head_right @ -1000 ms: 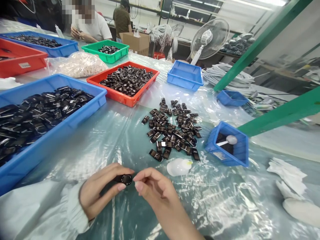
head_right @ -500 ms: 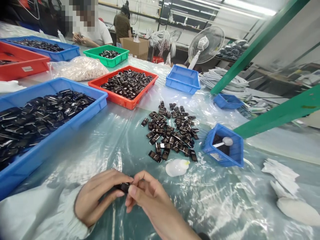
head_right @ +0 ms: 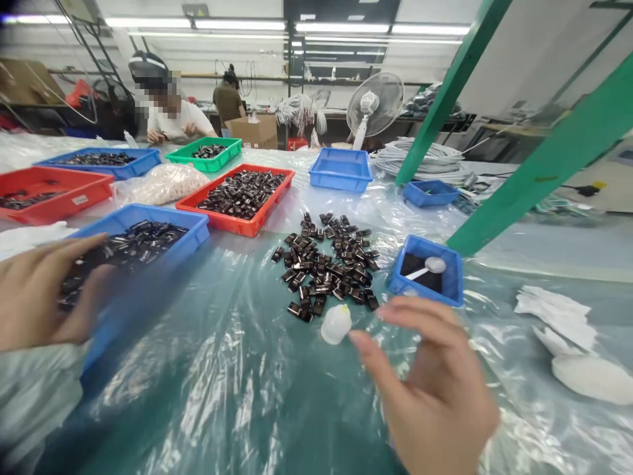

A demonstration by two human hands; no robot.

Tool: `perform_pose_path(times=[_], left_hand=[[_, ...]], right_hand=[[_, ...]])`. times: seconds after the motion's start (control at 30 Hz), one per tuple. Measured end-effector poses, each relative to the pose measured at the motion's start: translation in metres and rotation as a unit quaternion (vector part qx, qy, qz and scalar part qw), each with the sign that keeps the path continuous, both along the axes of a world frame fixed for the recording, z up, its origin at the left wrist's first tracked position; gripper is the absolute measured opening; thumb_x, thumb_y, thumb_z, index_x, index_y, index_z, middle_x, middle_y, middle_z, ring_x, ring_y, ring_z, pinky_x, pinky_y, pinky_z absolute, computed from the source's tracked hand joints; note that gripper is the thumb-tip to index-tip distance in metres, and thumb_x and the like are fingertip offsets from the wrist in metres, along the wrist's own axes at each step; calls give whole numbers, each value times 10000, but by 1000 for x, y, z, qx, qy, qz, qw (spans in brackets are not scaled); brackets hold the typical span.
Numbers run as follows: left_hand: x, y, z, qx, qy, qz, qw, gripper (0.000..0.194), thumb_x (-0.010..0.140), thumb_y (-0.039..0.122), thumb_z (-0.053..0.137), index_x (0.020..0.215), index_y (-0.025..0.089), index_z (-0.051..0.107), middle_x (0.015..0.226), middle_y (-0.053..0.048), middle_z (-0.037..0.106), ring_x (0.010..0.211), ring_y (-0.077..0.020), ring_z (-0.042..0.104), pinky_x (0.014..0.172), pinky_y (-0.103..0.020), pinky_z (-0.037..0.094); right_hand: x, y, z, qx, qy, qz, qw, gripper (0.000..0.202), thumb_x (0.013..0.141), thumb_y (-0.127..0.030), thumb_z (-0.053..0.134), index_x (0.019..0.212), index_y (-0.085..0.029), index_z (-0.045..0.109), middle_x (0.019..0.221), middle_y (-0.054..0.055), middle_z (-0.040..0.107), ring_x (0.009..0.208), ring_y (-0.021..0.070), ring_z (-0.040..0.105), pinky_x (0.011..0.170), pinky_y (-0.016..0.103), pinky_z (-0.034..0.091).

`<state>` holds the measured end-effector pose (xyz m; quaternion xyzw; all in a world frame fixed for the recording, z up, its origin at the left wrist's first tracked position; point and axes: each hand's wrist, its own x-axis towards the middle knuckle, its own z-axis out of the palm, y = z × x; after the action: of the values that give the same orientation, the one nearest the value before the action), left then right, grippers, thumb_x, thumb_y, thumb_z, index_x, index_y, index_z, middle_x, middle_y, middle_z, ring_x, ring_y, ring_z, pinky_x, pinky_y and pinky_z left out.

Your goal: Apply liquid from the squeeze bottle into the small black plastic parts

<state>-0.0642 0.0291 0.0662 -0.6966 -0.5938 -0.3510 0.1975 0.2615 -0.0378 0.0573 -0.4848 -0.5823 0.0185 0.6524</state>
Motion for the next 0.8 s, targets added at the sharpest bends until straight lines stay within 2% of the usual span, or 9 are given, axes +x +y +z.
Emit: perform_pose_path(times=[0.07, 0.13, 0.23, 0.3, 0.4, 0.5, 0.6, 0.7, 0.8], left_hand=[[-4, 7, -8, 37, 53, 60, 996, 497, 861, 377, 502, 1288, 126, 472, 1337, -172, 449, 1241, -436, 365, 1011, -644, 171], [12, 6, -27, -42, 91, 5, 995, 413, 879, 261, 484, 1264, 110, 473, 1309, -208, 473, 1243, -424, 375, 1008, -650, 169], [57, 6, -55, -125, 149, -95, 976, 240, 862, 163, 504, 1078, 204, 597, 1107, -88, 650, 1169, -314, 491, 1069, -565, 180], [88, 17, -65, -157, 157, -119, 968, 188, 869, 175, 537, 1036, 179, 624, 1040, -88, 673, 1092, -280, 550, 1075, -513, 220], [124, 52, -65, -198, 143, -120, 962, 180, 901, 242, 540, 992, 114, 629, 932, -88, 669, 980, -244, 597, 1004, -481, 342], [147, 93, -59, -234, 104, -108, 961, 225, 914, 295, 540, 1051, 124, 586, 1055, -76, 611, 973, -221, 591, 869, -444, 463], [163, 118, -61, -264, 51, -118, 956, 240, 907, 285, 553, 1094, 133, 566, 1123, -83, 577, 988, -225, 582, 839, -429, 488], [167, 119, -72, -285, -16, -151, 946, 227, 908, 263, 554, 1096, 135, 564, 1115, -80, 578, 980, -220, 584, 834, -421, 494], [157, 99, -83, -301, -95, -186, 930, 222, 927, 264, 516, 1101, 129, 537, 1027, -66, 598, 870, -190, 611, 764, -373, 512]], right_hand=[[13, 3, -11, -67, 51, -43, 996, 337, 708, -240, 716, 1006, -292, 568, 1001, 36, 582, 934, 232, 552, 850, 399, 431], [18, 9, -28, -219, 43, -20, 975, 433, 725, -383, 677, 1116, -297, 510, 1178, 76, 561, 962, 270, 556, 798, 432, 472], [15, 16, -50, -329, -1, 54, 943, 418, 782, -434, 597, 1155, -284, 485, 1249, 79, 553, 939, 259, 600, 733, 404, 517], [11, 19, -59, -339, -22, 91, 936, 317, 817, -402, 564, 1094, -258, 511, 1156, 69, 621, 940, 240, 623, 742, 371, 525], [10, 18, -63, -342, -52, 112, 931, 229, 848, -350, 529, 1047, -236, 517, 1061, 67, 663, 944, 235, 638, 755, 363, 526], [13, 16, -62, -340, -93, 112, 929, 297, 811, -279, 572, 1097, -228, 510, 1099, 89, 644, 1001, 274, 615, 804, 425, 504], [16, 14, -58, -337, -131, 113, 925, 306, 775, -217, 599, 1075, -231, 544, 1099, 94, 631, 1032, 305, 588, 825, 466, 482], [16, 11, -54, -349, -148, 114, 918, 266, 800, -208, 577, 1062, -243, 551, 1071, 86, 632, 1009, 293, 594, 800, 447, 494], [14, 9, -51, -365, -146, 113, 912, 268, 829, -239, 559, 1095, -245, 524, 1096, 83, 620, 1035, 274, 580, 825, 422, 486]])
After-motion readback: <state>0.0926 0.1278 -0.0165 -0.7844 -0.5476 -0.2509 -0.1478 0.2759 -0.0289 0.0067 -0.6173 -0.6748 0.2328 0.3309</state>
